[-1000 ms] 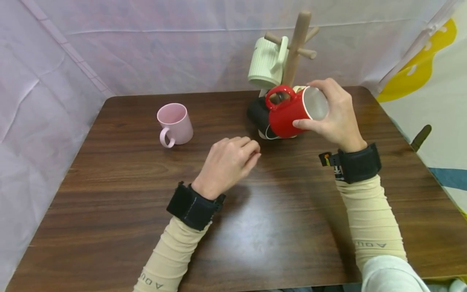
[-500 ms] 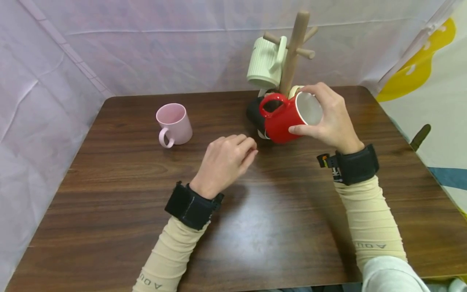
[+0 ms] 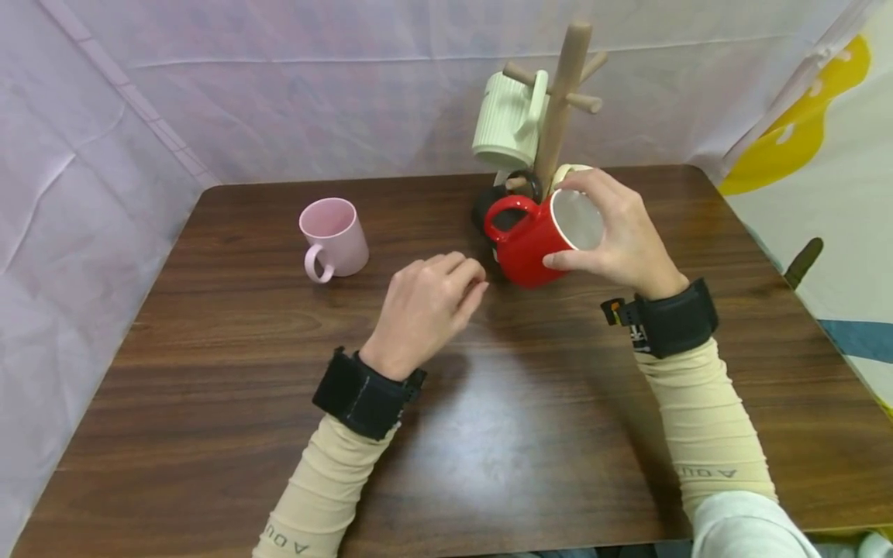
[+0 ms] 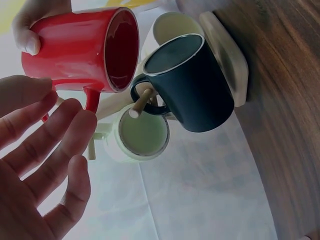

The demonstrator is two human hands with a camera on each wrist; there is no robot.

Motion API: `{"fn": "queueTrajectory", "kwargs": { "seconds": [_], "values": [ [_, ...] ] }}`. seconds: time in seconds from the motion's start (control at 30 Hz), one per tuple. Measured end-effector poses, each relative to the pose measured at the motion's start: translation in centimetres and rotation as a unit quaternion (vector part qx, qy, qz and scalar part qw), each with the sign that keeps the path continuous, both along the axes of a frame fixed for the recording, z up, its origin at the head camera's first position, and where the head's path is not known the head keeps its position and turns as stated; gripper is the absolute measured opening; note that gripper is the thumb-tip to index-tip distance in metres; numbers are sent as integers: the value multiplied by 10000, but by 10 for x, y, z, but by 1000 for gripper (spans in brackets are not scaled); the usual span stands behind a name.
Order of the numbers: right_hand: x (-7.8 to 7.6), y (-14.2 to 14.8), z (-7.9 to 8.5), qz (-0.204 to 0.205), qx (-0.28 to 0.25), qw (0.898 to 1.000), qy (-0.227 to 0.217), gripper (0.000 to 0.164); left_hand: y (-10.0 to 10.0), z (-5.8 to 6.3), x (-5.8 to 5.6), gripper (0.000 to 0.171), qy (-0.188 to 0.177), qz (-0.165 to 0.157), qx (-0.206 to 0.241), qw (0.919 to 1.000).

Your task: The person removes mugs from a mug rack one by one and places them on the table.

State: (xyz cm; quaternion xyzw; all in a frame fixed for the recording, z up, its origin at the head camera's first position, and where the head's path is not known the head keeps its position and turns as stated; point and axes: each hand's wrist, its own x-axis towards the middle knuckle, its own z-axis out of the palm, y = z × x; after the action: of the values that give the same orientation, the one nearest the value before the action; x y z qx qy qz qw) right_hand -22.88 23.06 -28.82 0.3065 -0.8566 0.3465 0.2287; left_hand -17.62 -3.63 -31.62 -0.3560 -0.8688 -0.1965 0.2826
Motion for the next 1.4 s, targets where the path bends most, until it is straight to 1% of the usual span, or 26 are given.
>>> {"fn": "queueTrajectory", "kwargs": {
  "seconds": [0.13,0.27,0.43,0.6,0.8,0.93,1.07,1.4],
  "values": [
    [0,-3,0,141,47,9999,27,63,0,0,0,4,10,16,149,9999],
    [3,-5,-1,179,96,9998,-72,65,0,0,-1,6,-9,40,329,9995],
    [7,-7,-1,144,140,9993,-315,63,0,0,-1,11,-12,35,502,9987],
    [7,-10,-3,281,242,9985,-412,61,1,0,-2,17,43,111,690,9975],
    [8,-14,-3,402,415,9972,-466,64,1,-1,-4,28,-96,110,944,9954],
    [8,-16,-3,505,489,9964,-472,64,0,-2,-4,32,-161,125,995,9948],
    [7,-18,-4,606,538,9957,-452,64,0,-2,-4,32,-194,133,981,9949],
    [9,-25,-6,996,897,9907,-227,69,0,-2,-3,33,-464,159,863,9951]
  ]
}}
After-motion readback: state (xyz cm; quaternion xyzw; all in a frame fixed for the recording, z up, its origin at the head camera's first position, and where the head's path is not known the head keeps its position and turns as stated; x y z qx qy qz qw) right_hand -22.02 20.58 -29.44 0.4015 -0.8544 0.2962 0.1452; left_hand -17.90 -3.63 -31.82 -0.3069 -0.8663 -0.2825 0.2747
